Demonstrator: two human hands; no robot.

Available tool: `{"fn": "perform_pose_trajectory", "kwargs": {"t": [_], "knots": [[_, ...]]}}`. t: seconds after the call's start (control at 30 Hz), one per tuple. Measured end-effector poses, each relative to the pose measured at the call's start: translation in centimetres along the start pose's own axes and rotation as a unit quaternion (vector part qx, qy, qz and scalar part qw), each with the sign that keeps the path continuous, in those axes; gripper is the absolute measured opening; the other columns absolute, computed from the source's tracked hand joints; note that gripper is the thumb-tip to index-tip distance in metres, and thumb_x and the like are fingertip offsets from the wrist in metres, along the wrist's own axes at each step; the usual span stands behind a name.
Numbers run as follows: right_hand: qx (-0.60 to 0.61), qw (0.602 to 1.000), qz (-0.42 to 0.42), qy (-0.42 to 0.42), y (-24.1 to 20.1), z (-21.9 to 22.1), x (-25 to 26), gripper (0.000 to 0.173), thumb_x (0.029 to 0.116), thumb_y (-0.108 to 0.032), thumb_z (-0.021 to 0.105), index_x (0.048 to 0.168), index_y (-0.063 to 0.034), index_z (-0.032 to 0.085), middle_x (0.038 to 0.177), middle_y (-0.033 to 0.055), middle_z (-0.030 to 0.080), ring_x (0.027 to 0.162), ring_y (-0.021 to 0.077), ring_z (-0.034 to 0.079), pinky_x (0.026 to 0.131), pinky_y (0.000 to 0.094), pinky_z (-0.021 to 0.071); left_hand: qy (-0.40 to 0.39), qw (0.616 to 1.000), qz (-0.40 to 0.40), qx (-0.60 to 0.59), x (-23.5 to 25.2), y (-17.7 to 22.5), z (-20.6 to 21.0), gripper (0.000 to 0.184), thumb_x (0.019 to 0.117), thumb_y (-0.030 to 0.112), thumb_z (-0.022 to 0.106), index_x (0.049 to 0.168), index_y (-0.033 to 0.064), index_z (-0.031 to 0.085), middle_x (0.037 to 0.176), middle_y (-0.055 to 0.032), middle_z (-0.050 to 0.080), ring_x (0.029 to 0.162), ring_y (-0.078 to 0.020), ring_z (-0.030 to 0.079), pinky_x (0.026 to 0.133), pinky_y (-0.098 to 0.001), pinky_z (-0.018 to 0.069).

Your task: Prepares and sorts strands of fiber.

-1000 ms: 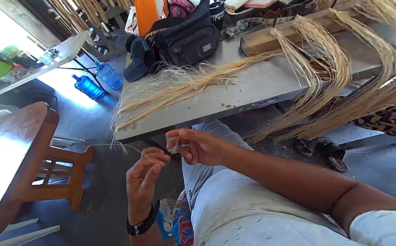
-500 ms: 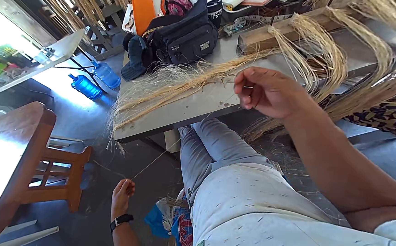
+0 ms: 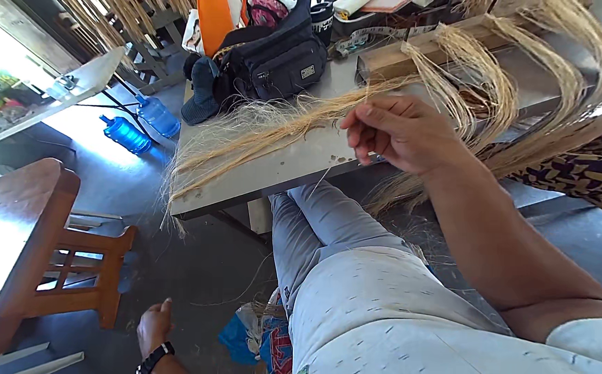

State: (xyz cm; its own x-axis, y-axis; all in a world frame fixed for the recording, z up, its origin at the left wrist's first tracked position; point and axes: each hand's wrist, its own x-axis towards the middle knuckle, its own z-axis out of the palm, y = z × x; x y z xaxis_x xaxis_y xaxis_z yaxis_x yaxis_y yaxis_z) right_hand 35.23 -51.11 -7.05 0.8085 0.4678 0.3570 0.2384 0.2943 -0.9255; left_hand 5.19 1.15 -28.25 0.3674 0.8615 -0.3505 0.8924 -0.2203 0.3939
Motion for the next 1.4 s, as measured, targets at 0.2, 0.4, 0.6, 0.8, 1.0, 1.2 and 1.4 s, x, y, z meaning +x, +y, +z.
{"fn": "perform_pose_trajectory", "kwargs": {"t": [0.2,0.4,0.6,0.8,1.0,1.2,1.4], "knots": [[0.046,0.998,0.008,-0.048,1.2,2.1,0.8,0.032,0.1114,-0.015,0.041,0.105,-0.0018,0.069,0.076,0.0034,0.069,0.059,0.0088,0.066,0.055,0.0246,0.0600,-0.072,0.918,0.354,-0.163,-7.2,12.4,-3.8,0.033,0.1087,0.024,0.048,0.115,0.0002,0.070,0.091,-0.0061,0.073,0.070,-0.0116,0.069,0.062,-0.0291,0.0589],[0.057,0.992,0.040,-0.105,2.0,4.5,0.6,0.034,0.1119,-0.016,0.039,0.106,0.0001,0.069,0.076,0.0049,0.068,0.060,0.0108,0.066,0.055,0.0264,0.0602,-0.181,0.697,0.615,-0.321,-14.7,22.6,1.0,0.050,0.1042,0.045,0.056,0.127,0.0022,0.067,0.122,-0.0097,0.072,0.113,-0.0230,0.070,0.099,-0.0425,0.0580],[0.063,0.982,0.026,-0.174,1.7,6.9,0.1,0.033,0.1118,-0.013,0.040,0.105,0.0027,0.068,0.078,0.0073,0.068,0.062,0.0119,0.066,0.057,0.0259,0.0604,-0.297,0.616,0.628,-0.371,-22.5,27.6,3.8,0.038,0.1069,0.030,0.056,0.128,-0.0011,0.062,0.106,-0.0097,0.074,0.090,-0.0196,0.074,0.081,-0.0374,0.0642],[0.078,0.979,0.038,-0.183,1.7,6.8,-0.3,0.034,0.1121,-0.016,0.041,0.106,0.0044,0.068,0.081,0.0124,0.069,0.064,0.0163,0.068,0.057,0.0287,0.0615,-0.292,0.621,0.591,-0.423,-23.4,26.4,4.2,0.023,0.1073,0.013,0.053,0.104,-0.0025,0.071,0.072,-0.0004,0.062,0.056,-0.0014,0.051,0.050,-0.0158,0.0428],[-0.103,0.986,-0.008,-0.134,-1.3,5.6,-0.7,0.030,0.1092,-0.024,0.050,0.127,-0.0055,0.066,0.104,0.0063,0.072,0.082,0.0151,0.070,0.069,0.0286,0.0622,-0.291,0.618,0.573,-0.453,-21.3,24.1,2.0,0.027,0.1075,0.027,0.055,0.107,0.0070,0.073,0.067,0.0047,0.061,0.055,-0.0015,0.054,0.051,-0.0174,0.0478],[-0.025,0.879,-0.174,-0.443,-6.2,3.5,-5.5,0.055,0.1017,-0.059,0.048,0.112,-0.0111,0.074,0.112,-0.0025,0.073,0.109,0.0117,0.067,0.096,0.0345,0.0564,-0.241,0.605,0.447,-0.614,-16.6,19.1,-2.4,0.030,0.1098,0.031,0.047,0.107,0.0136,0.072,0.071,0.0053,0.067,0.053,-0.0028,0.059,0.049,-0.0182,0.0514],[0.029,0.847,-0.203,-0.491,-7.2,6.3,-6.1,0.032,0.1043,-0.030,0.056,0.094,-0.0033,0.069,0.084,0.0057,0.069,0.086,0.0175,0.071,0.086,0.0382,0.0588,-0.212,0.560,0.393,-0.698,-14.5,16.2,-3.9,0.034,0.1110,0.027,0.043,0.106,0.0093,0.071,0.072,0.0021,0.069,0.053,-0.0052,0.061,0.049,-0.0198,0.0534]]}}
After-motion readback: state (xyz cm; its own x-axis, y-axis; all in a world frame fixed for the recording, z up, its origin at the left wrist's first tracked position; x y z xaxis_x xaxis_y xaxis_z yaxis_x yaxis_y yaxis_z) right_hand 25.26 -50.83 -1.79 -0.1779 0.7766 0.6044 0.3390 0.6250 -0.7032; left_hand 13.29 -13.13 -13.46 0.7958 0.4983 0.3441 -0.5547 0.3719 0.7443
